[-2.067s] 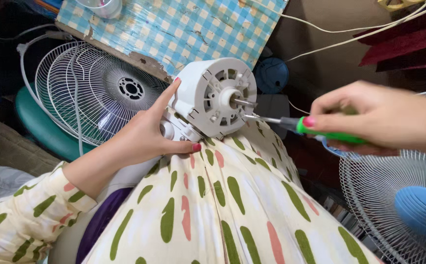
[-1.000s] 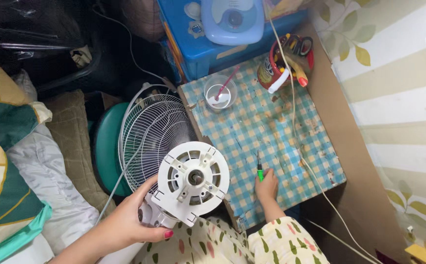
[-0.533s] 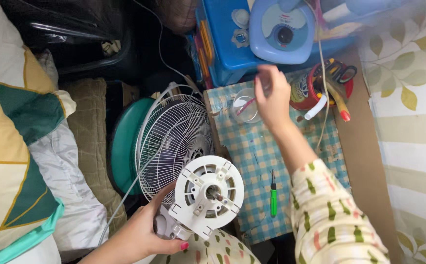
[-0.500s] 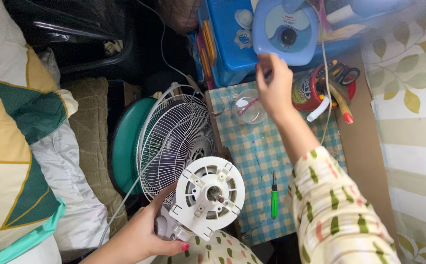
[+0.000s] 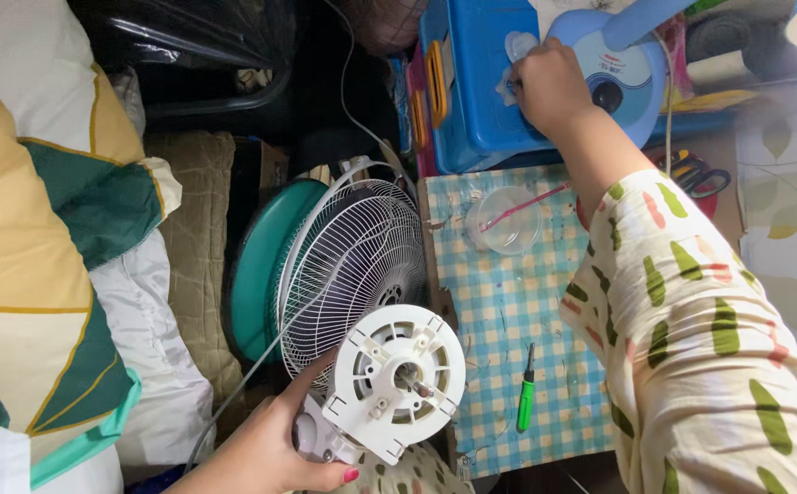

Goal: The person disassembles a white fan head, removes the central nut, and uses a green screwdriver to adjust internal components. They reassemble the fan head and tighten the nut to secure the parts.

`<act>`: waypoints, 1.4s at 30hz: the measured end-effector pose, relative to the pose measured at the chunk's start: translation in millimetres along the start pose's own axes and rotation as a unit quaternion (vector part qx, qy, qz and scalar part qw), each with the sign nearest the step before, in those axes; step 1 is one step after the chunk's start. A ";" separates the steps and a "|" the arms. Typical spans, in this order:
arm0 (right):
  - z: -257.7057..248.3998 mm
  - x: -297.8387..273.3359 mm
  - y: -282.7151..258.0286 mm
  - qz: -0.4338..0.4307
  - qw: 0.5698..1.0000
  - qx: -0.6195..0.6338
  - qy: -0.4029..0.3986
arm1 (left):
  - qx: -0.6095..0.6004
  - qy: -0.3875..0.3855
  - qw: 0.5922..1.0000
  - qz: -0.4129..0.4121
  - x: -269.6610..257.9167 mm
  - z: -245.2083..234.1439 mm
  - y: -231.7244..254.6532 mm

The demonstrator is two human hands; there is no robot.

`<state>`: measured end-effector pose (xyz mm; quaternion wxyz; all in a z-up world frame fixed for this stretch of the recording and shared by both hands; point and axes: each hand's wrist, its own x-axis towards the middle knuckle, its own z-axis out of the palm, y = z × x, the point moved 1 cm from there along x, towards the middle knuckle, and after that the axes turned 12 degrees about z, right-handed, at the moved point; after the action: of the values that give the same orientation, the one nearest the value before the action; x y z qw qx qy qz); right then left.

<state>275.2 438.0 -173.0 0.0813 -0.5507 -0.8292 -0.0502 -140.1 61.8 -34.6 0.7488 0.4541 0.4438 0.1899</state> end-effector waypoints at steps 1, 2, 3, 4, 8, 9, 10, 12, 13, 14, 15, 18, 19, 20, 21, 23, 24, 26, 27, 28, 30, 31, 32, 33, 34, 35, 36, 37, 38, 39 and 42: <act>-0.1 1.5 1.1 -0.008 1.000 0.001 -0.005 | -0.010 0.004 1.000 0.000 -0.1 -1.0 -2.2; 0.9 1.7 1.0 -0.016 1.000 0.002 -0.009 | -0.020 0.009 1.000 0.000 -0.1 -1.5 -4.4; 1.5 2.1 1.2 -0.015 1.000 -0.011 -0.013 | -0.012 0.013 1.000 0.007 0.5 -2.2 -6.5; 0.5 3.4 3.1 -0.014 0.999 -0.024 -0.018 | -0.005 0.016 1.000 0.013 1.6 -2.7 -8.1; 1.7 2.4 5.8 -0.021 0.999 -0.029 -0.004 | 0.000 0.016 1.000 0.003 3.5 -5.5 -7.2; 1.5 2.8 7.1 -0.028 0.998 -0.047 -0.011 | 0.016 0.014 1.000 0.005 4.2 -6.0 -6.0; 0.2 3.8 9.0 -0.035 0.997 -0.064 -0.018 | 0.032 0.013 0.999 0.008 4.4 -6.2 -4.7; -2.1 7.7 10.4 -0.047 0.995 -0.088 -0.028 | 0.050 0.014 0.999 0.015 5.9 -7.9 -2.0; -2.9 8.3 9.8 -0.053 0.993 -0.095 -0.034 | 0.050 0.016 0.998 0.018 5.9 -7.6 -1.6; -3.9 8.4 9.0 -0.059 0.992 -0.101 -0.040 | 0.049 0.018 0.998 0.020 5.9 -7.2 -1.3; -5.0 9.6 7.6 -0.070 0.989 -0.127 -0.042 | 0.059 0.019 0.998 0.020 6.5 -7.2 -0.7; -8.1 10.0 2.5 -0.090 0.980 -0.170 -0.054 | 0.069 0.015 0.997 0.024 8.1 -7.0 1.7; -9.9 10.1 2.9 -0.090 0.981 -0.160 -0.060 | 0.060 0.011 0.998 0.027 7.5 -6.2 3.8; -11.2 10.4 3.2 -0.090 0.982 -0.151 -0.067 | 0.052 0.007 0.998 0.030 6.8 -5.2 6.3; -11.7 10.3 2.7 -0.091 0.982 -0.151 -0.065 | 0.038 0.012 0.999 0.033 5.4 -3.6 8.7; -15.1 11.1 1.6 -0.090 0.982 -0.152 -0.059 | 0.011 0.021 0.999 0.041 2.8 -1.1 14.3; -17.8 11.4 2.0 -0.093 0.984 -0.141 -0.060 | 0.019 0.017 0.999 0.029 2.5 -1.0 17.0; -22.5 11.6 2.2 -0.098 0.986 -0.117 -0.063 | 0.032 0.011 0.999 0.003 1.0 -0.1 22.3; -24.8 11.5 1.7 -0.083 0.991 -0.090 -0.060 | 0.029 0.005 1.000 -0.002 -0.2 -0.7 24.4; -27.1 11.1 0.9 -0.069 0.994 -0.062 -0.056 | 0.027 -0.001 1.000 -0.007 -1.7 -1.8 26.3; -31.7 3.4 -0.7 -0.035 0.998 -0.005 -0.053 | 0.029 -0.013 0.999 0.000 -5.2 -0.9 29.9; -36.5 0.1 -2.3 -0.018 0.998 0.023 -0.050 | 0.035 -0.017 0.999 0.015 -6.3 -1.4 31.2; -44.0 -2.2 -6.9 0.000 0.998 0.052 -0.047 | 0.040 -0.022 0.999 0.030 -7.4 -2.3 32.2; -55.0 -5.9 -14.3 -0.017 0.998 0.061 0.004 | 0.038 -0.031 0.998 0.026 -8.5 -2.6 32.7; -68.4 -15.8 -23.6 -0.033 0.995 0.070 0.055 | 0.036 -0.040 0.998 0.023 -9.9 -2.9 33.1; -81.9 -28.7 -35.8 -0.051 0.990 0.081 0.106 | 0.034 -0.047 0.998 0.020 -11.0 -2.1 33.5; -94.1 -39.8 -48.0 -0.012 0.988 0.127 0.085 | 0.024 -0.049 0.998 0.010 -11.5 -0.9 33.8; -107.1 -53.5 -60.7 0.031 0.983 0.172 0.061 | 0.013 -0.055 0.998 -0.001 -13.0 -0.8 34.7; -120.4 -68.5 -73.7 0.075 0.973 0.216 0.038 | 0.002 -0.061 0.998 -0.013 -14.3 0.0 36.0; -135.5 -86.9 -86.0 0.112 0.961 0.252 0.024 | 0.011 -0.064 0.998 -0.026 -14.2 1.3 37.8; -181.9 -149.7 -126.9 0.243 0.870 0.427 -0.029 | 0.020 -0.072 0.996 -0.039 -12.2 8.8 42.8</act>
<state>229.7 221.8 -22.1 0.2937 -0.6480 -0.6116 0.3462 -134.2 71.0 9.5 0.7767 0.4637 0.4097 0.1183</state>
